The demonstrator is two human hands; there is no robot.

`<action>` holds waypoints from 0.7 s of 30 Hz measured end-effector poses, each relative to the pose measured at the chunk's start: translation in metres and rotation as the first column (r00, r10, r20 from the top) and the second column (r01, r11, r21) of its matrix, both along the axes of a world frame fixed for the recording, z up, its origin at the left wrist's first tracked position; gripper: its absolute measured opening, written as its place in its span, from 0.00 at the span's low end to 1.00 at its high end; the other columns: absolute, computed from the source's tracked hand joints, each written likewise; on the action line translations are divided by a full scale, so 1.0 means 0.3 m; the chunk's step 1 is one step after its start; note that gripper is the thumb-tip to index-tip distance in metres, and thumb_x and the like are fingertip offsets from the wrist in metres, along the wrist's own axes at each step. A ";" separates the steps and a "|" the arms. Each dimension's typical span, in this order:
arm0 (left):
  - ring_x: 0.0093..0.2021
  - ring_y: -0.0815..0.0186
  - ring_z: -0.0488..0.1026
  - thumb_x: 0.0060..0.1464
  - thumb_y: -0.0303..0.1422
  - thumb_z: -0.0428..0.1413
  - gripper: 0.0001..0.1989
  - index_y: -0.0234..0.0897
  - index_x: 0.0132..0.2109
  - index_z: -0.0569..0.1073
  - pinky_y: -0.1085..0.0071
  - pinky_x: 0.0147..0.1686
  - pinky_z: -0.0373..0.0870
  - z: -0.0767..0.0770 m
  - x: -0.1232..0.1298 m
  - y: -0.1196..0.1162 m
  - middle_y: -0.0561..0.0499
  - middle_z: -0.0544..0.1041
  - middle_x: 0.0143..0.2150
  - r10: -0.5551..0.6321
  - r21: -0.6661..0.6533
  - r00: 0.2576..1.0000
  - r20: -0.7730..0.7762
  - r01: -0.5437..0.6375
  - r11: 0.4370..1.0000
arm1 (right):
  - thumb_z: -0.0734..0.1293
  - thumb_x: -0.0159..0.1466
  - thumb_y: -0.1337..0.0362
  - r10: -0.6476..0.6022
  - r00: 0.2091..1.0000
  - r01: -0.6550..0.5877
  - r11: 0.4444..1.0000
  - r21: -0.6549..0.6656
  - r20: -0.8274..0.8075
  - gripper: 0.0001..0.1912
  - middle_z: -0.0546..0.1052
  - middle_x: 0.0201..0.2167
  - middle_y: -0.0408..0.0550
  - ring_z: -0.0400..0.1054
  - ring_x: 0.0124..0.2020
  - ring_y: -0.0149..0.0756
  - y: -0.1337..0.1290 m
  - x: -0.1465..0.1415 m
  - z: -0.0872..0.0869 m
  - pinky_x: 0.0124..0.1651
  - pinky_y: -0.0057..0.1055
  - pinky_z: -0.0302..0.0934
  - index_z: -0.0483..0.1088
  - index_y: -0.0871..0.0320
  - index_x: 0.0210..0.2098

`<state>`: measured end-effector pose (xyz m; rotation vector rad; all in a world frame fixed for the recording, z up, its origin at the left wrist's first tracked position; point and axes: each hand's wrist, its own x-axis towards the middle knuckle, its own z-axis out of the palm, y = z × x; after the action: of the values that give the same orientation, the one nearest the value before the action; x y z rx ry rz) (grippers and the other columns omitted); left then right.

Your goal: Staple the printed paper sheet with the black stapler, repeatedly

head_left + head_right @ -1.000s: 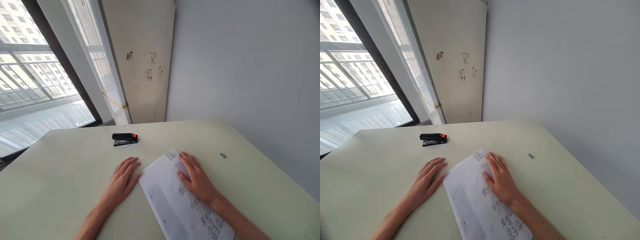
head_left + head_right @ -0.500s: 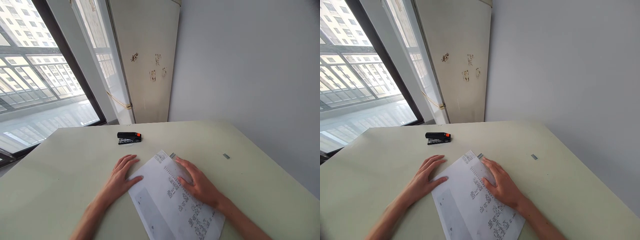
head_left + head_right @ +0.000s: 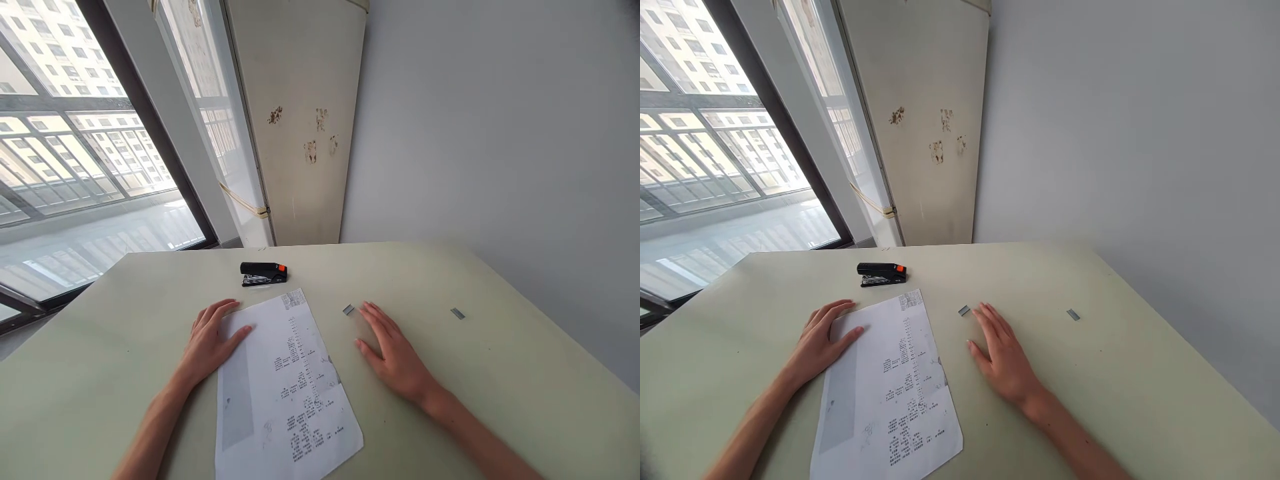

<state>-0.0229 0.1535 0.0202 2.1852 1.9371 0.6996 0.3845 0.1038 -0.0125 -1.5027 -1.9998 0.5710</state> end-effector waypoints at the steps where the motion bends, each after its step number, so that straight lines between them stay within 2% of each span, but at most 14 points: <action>1: 0.67 0.46 0.65 0.59 0.60 0.55 0.32 0.46 0.61 0.72 0.47 0.67 0.63 -0.004 -0.001 0.003 0.46 0.72 0.66 -0.015 -0.007 1.000 -0.001 0.015 1.000 | 0.62 0.74 0.55 0.015 1.000 -0.015 1.000 0.005 0.000 0.31 0.59 0.75 0.52 0.46 0.78 0.49 0.006 -0.010 0.004 0.76 0.57 0.48 0.56 0.52 0.74; 4: 0.68 0.47 0.64 0.61 0.59 0.53 0.31 0.46 0.62 0.71 0.48 0.66 0.63 -0.013 -0.005 0.007 0.46 0.72 0.66 -0.002 -0.028 0.999 0.037 0.003 1.000 | 0.65 0.72 0.56 0.185 0.981 -0.188 0.981 -0.056 -0.058 0.33 0.61 0.75 0.50 0.48 0.77 0.49 0.003 -0.034 0.031 0.77 0.59 0.46 0.55 0.49 0.74; 6: 0.68 0.47 0.64 0.61 0.59 0.53 0.31 0.45 0.62 0.71 0.49 0.66 0.63 -0.015 -0.006 0.006 0.46 0.72 0.66 -0.003 -0.029 0.999 0.043 0.004 1.000 | 0.64 0.73 0.56 0.250 0.957 -0.267 0.957 -0.113 -0.150 0.31 0.62 0.74 0.47 0.50 0.77 0.47 -0.012 -0.040 0.050 0.76 0.57 0.50 0.56 0.46 0.74; 11: 0.69 0.47 0.62 0.58 0.59 0.57 0.32 0.47 0.61 0.71 0.49 0.68 0.61 -0.019 -0.004 -0.005 0.48 0.71 0.67 -0.046 -0.028 0.999 -0.013 0.045 0.999 | 0.62 0.74 0.57 0.156 0.942 -0.207 0.967 -0.148 -0.296 0.25 0.70 0.70 0.47 0.61 0.72 0.44 -0.042 -0.030 0.058 0.72 0.52 0.59 0.62 0.45 0.69; 15: 0.67 0.46 0.64 0.59 0.59 0.55 0.31 0.44 0.60 0.72 0.48 0.66 0.62 -0.015 -0.017 -0.009 0.45 0.73 0.65 0.100 0.001 0.995 -0.010 -0.100 0.995 | 0.61 0.74 0.57 0.151 0.952 -0.193 0.971 -0.139 -0.265 0.24 0.70 0.69 0.46 0.62 0.71 0.43 -0.047 -0.027 0.048 0.69 0.49 0.64 0.63 0.44 0.68; 18: 0.62 0.46 0.69 0.60 0.58 0.52 0.30 0.42 0.58 0.72 0.49 0.63 0.66 0.000 -0.031 -0.009 0.43 0.74 0.61 0.213 -0.006 0.975 0.060 -0.213 0.977 | 0.60 0.75 0.59 0.183 0.961 -0.208 0.972 -0.109 -0.208 0.24 0.70 0.68 0.46 0.61 0.71 0.42 -0.049 -0.029 0.043 0.70 0.48 0.63 0.63 0.44 0.69; 21: 0.58 0.47 0.72 0.60 0.59 0.51 0.31 0.42 0.58 0.73 0.52 0.60 0.69 0.012 -0.035 -0.007 0.44 0.75 0.59 0.269 -0.047 0.954 0.133 -0.265 0.963 | 0.60 0.75 0.60 0.200 0.966 -0.215 0.973 -0.082 -0.162 0.24 0.70 0.69 0.46 0.60 0.72 0.42 -0.045 -0.037 0.037 0.71 0.49 0.62 0.62 0.45 0.69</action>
<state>-0.0335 0.1515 0.0237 1.8222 2.1759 0.8321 0.3734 0.0903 -0.0014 -1.2698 -2.0471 0.8570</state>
